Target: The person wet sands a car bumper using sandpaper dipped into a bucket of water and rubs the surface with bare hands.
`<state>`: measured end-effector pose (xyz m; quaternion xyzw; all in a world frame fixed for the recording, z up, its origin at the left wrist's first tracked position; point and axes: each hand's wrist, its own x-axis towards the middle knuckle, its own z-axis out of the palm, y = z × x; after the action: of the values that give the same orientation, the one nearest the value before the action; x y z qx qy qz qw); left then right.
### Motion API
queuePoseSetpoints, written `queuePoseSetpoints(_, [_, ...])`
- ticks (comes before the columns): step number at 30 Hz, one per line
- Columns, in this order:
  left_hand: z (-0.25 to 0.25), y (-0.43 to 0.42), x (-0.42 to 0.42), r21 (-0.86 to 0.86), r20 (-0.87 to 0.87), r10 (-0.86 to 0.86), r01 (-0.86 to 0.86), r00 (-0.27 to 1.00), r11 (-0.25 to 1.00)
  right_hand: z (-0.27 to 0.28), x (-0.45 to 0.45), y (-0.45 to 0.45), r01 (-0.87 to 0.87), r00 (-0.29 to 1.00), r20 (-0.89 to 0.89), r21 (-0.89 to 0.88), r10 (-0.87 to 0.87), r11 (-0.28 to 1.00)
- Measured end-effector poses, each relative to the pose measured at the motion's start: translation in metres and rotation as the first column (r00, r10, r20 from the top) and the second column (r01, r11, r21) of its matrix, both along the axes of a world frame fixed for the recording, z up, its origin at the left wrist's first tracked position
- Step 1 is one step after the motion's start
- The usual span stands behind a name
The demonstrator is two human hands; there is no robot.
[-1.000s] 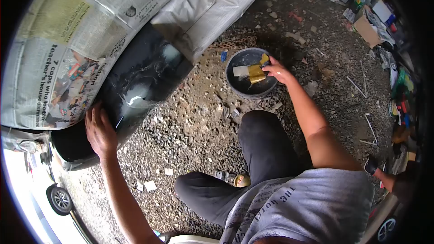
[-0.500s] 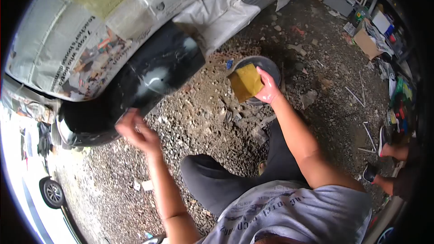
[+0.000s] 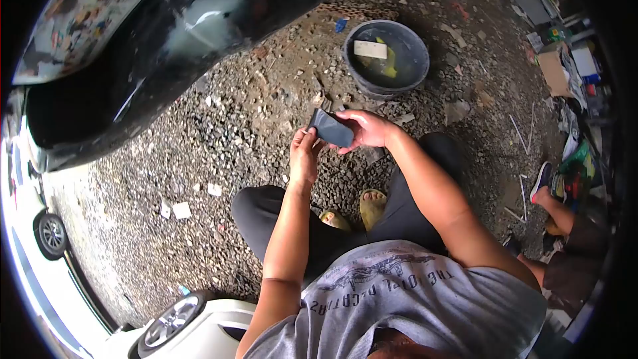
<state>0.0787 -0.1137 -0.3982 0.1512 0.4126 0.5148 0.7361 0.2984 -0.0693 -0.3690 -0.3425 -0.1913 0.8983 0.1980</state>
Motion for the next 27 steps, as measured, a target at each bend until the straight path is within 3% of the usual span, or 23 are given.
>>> queuePoseSetpoints(1, [-0.005,-0.001,-0.005,-0.033,0.008,0.09,-0.09,0.996,0.995,0.004,-0.002,0.004,-0.027,0.996,0.088,0.023,0.025,0.999])
queuePoseSetpoints(2, [-0.005,0.0,-0.012,-0.072,-0.049,0.088,-0.091,0.995,0.993,0.001,-0.006,0.009,-0.048,0.997,0.062,0.021,0.046,0.999])
queuePoseSetpoints(7, [-0.007,0.002,-0.017,-0.057,-0.069,0.205,-0.209,0.976,0.976,0.014,-0.025,0.003,0.09,0.951,0.271,0.229,-0.152,0.969])
queuePoseSetpoints(14, [0.004,-0.001,-0.01,-0.116,-0.029,0.165,-0.168,0.986,0.979,-0.025,-0.028,0.009,0.044,0.829,0.477,0.465,-0.293,0.884])
queuePoseSetpoints(17, [-0.011,-0.001,-0.02,-0.108,-0.18,0.079,-0.099,0.981,0.989,-0.017,-0.017,0.01,0.052,0.859,0.421,0.492,-0.29,0.869])
queuePoseSetpoints(19, [-0.011,-0.003,-0.016,0.0,-0.027,0.053,-0.053,0.998,0.999,-0.013,-0.025,0.0,0.325,0.882,0.228,0.341,-0.413,0.882])
queuePoseSetpoints(21, [0.003,-0.002,-0.005,-0.052,-0.058,0.023,-0.026,0.998,0.998,-0.001,-0.023,-0.006,0.145,0.969,0.15,0.289,-0.194,0.946])
queuePoseSetpoints(23, [-0.017,0.0,-0.005,-0.057,-0.062,-0.044,0.041,0.997,0.998,-0.032,-0.016,-0.006,0.145,0.984,0.069,0.252,-0.167,0.957])
queuePoseSetpoints(24, [-0.023,0.003,-0.005,-0.021,-0.175,-0.053,0.05,0.983,0.999,-0.003,-0.017,-0.008,0.231,0.967,0.064,0.187,-0.247,0.955])
queuePoseSetpoints(25, [-0.026,0.005,-0.004,0.011,-0.288,-0.056,0.062,0.956,0.998,-0.046,-0.012,-0.001,0.101,0.877,0.365,0.494,-0.311,0.864])
queuePoseSetpoints(26, [-0.034,0.007,-0.005,0.17,-0.446,0.042,0.038,0.894,0.985,-0.058,-0.001,-0.006,0.005,0.7,0.611,0.512,-0.368,0.859])
queuePoseSetpoints(27, [-0.015,0.012,-0.012,0.279,-0.486,0.099,0.047,0.869,0.959,-0.049,0.001,-0.008,-0.082,0.453,0.788,0.504,-0.418,0.86])
